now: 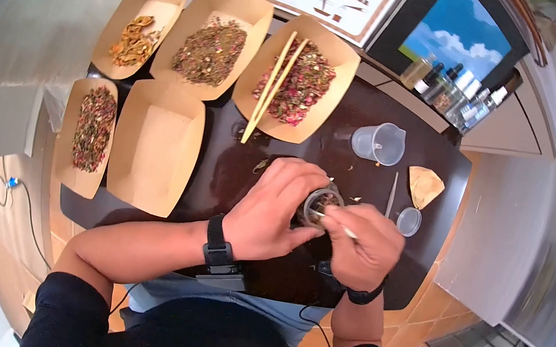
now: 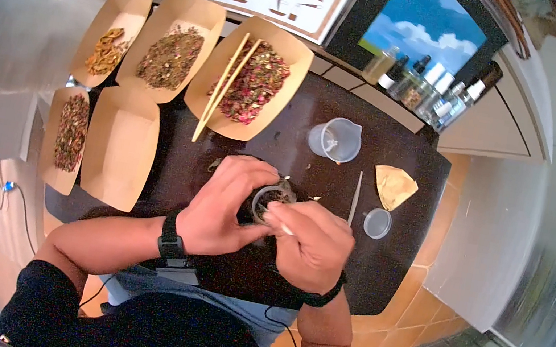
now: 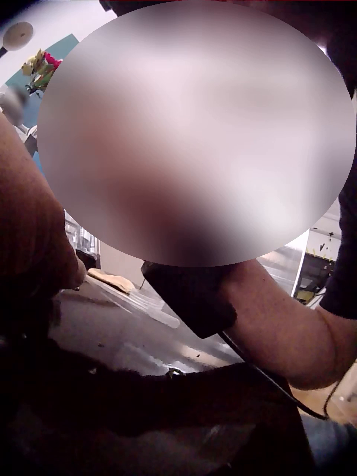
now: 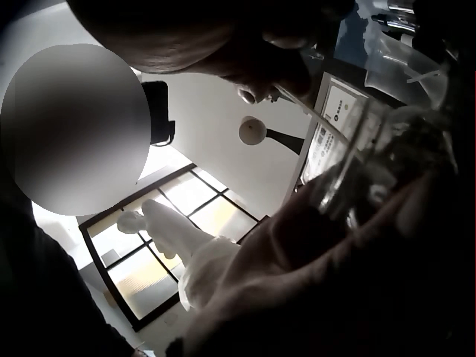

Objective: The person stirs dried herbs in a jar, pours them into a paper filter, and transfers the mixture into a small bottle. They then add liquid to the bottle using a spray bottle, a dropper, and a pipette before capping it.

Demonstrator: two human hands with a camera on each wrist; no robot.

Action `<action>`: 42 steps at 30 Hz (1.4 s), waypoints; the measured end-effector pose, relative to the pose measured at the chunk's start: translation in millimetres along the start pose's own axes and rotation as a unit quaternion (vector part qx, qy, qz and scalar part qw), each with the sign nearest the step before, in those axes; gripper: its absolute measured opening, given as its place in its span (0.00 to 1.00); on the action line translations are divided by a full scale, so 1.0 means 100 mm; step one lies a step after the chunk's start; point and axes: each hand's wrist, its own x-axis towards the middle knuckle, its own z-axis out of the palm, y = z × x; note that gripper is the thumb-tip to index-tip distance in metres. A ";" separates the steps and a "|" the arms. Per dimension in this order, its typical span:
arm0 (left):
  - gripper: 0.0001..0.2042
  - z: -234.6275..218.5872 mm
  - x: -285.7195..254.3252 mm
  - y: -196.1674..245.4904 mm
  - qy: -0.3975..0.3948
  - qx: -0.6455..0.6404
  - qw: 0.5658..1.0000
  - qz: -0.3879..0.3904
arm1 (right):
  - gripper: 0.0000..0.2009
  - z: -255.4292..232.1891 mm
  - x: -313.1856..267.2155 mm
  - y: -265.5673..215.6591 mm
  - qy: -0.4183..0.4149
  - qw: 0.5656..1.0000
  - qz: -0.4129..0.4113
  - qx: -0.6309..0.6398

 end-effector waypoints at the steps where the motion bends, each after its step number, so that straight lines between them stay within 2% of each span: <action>1: 0.34 0.00 0.00 0.00 0.006 0.003 1.000 -0.005 | 0.08 0.03 0.01 0.02 -0.058 0.998 -0.021 0.001; 3: 0.33 -0.01 -0.01 0.00 0.007 -0.013 1.000 0.001 | 0.09 0.02 0.01 -0.05 -0.048 0.998 -0.022 -0.021; 5: 0.33 -0.02 -0.01 -0.01 0.012 -0.010 1.000 -0.003 | 0.10 -0.03 0.02 -0.12 0.008 1.000 -0.009 -0.012; 10: 0.34 -0.03 -0.03 -0.02 0.011 -0.012 1.000 0.006 | 0.09 0.01 0.00 -0.03 -0.063 0.997 -0.038 -0.026; 12: 0.34 -0.03 -0.03 -0.02 0.019 -0.015 1.000 0.005 | 0.09 -0.07 0.01 -0.04 0.006 0.998 -0.037 -0.056; 15: 0.33 -0.03 -0.04 -0.04 0.012 -0.020 1.000 0.008 | 0.09 -0.04 0.03 -0.05 -0.066 0.996 -0.012 -0.054; 17: 0.33 -0.04 -0.04 -0.03 0.002 -0.023 1.000 0.009 | 0.09 -0.02 0.03 -0.08 -0.056 0.996 -0.026 -0.071; 20: 0.33 -0.05 -0.04 -0.03 0.002 -0.027 1.000 0.011 | 0.09 0.00 0.01 -0.04 0.025 0.993 -0.055 -0.097; 23: 0.35 -0.02 -0.05 -0.04 0.021 -0.020 1.000 0.004 | 0.09 0.06 -0.02 -0.05 0.011 0.996 -0.029 -0.086; 24: 0.35 -0.01 -0.04 -0.04 0.021 -0.022 1.000 0.005 | 0.09 0.06 -0.03 -0.05 0.050 0.994 -0.048 -0.082; 25: 0.35 -0.01 -0.04 -0.05 0.022 -0.021 1.000 0.005 | 0.09 0.06 -0.01 -0.04 0.049 0.994 -0.049 -0.082; 27: 0.35 -0.02 -0.05 -0.05 0.023 -0.020 1.000 0.003 | 0.09 0.05 0.02 -0.05 0.009 0.993 -0.066 -0.103; 28: 0.35 -0.02 -0.05 -0.05 0.025 -0.019 1.000 0.004 | 0.09 0.09 -0.02 -0.02 -0.020 0.998 -0.008 -0.058; 29: 0.35 -0.02 -0.05 -0.04 0.024 -0.019 1.000 0.006 | 0.09 0.10 -0.04 -0.04 -0.020 0.998 -0.007 -0.059; 31: 0.34 -0.01 -0.04 -0.04 0.020 -0.020 1.000 0.008 | 0.08 0.09 -0.04 -0.08 0.037 0.996 -0.042 -0.077; 33: 0.34 -0.01 -0.04 -0.05 0.020 -0.017 1.000 0.006 | 0.08 0.07 -0.02 -0.07 0.026 0.996 -0.046 -0.066; 35: 0.33 0.00 -0.05 -0.06 0.035 -0.013 0.999 0.013 | 0.07 0.09 0.03 -0.04 -0.091 0.994 -0.028 -0.048; 36: 0.33 0.00 -0.05 -0.05 0.032 -0.014 0.999 0.013 | 0.06 0.12 -0.02 -0.05 -0.033 0.998 -0.024 -0.053; 37: 0.33 -0.01 -0.05 -0.05 0.024 -0.015 1.000 0.010 | 0.06 0.09 -0.05 -0.05 -0.032 0.998 -0.022 -0.054; 39: 0.33 -0.02 -0.03 -0.05 0.019 -0.012 1.000 0.008 | 0.05 0.05 -0.09 -0.04 0.072 0.997 0.005 -0.035; 41: 0.34 -0.03 -0.04 -0.04 0.025 -0.020 0.999 0.011 | 0.06 0.04 -0.05 -0.06 0.053 0.998 0.010 -0.040; 42: 0.34 -0.03 -0.04 -0.04 0.025 -0.019 0.999 0.010 | 0.06 0.07 -0.03 -0.06 0.015 0.998 0.027 -0.050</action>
